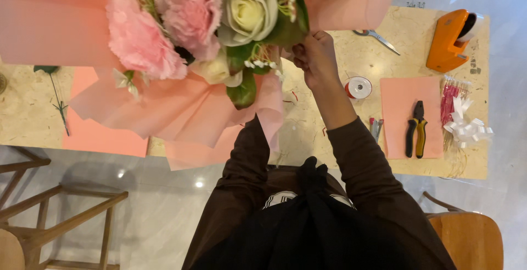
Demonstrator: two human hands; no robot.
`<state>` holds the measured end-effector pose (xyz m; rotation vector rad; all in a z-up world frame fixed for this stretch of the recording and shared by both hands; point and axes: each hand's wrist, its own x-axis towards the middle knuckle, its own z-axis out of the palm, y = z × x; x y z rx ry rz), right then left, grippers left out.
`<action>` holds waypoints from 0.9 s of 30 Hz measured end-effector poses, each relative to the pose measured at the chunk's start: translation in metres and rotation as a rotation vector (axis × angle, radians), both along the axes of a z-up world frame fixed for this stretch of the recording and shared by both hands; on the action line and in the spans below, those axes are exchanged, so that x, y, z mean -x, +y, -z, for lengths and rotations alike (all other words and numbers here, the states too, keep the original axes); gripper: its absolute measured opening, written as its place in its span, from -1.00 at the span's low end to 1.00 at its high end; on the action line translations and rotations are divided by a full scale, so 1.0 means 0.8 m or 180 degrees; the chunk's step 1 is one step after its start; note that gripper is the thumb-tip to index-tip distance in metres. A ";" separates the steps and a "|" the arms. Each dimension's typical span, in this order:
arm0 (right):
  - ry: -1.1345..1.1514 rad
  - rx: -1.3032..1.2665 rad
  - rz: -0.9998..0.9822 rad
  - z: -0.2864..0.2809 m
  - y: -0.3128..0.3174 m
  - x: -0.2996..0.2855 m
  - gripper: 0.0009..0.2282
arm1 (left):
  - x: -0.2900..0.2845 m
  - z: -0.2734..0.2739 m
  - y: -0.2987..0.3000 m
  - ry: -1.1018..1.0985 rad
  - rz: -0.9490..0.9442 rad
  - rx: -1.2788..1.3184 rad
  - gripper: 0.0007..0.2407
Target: The person wraps a floral bouquet using pink paper, secures a decorative bow to a wooden skewer with wire and adhesive tape, and attaches it to the arrangement.
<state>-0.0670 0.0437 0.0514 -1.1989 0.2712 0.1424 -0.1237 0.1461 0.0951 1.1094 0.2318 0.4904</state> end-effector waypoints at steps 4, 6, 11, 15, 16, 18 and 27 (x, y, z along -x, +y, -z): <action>-0.0178 0.0106 -0.0259 0.037 -0.020 -0.011 -0.89 | 0.001 0.005 0.009 -0.0064 0.0188 0.0142 -0.65; -0.0131 0.0260 -0.0167 0.021 -0.016 -0.008 -0.96 | 0.000 0.007 0.013 -0.0097 0.0270 0.0212 -0.66; -0.0494 0.1421 -0.0307 -0.011 -0.019 -0.010 -0.84 | 0.003 0.014 0.016 -0.0169 0.0485 0.0380 -0.69; -0.1997 0.2292 0.0683 -0.010 -0.019 0.004 -0.81 | 0.002 0.017 0.015 -0.0259 0.0626 0.0514 -0.71; -0.2008 0.2295 0.0677 -0.023 -0.012 0.012 -0.81 | 0.000 0.018 0.014 -0.0282 0.0657 0.0551 -0.71; -0.3143 0.2880 0.1071 -0.049 0.003 0.028 -0.82 | -0.002 0.020 0.013 -0.0329 0.0717 0.0613 -0.72; -0.3718 0.2765 0.1306 -0.036 0.014 0.034 -0.87 | -0.016 0.090 -0.010 -0.0504 0.0570 0.0377 -0.72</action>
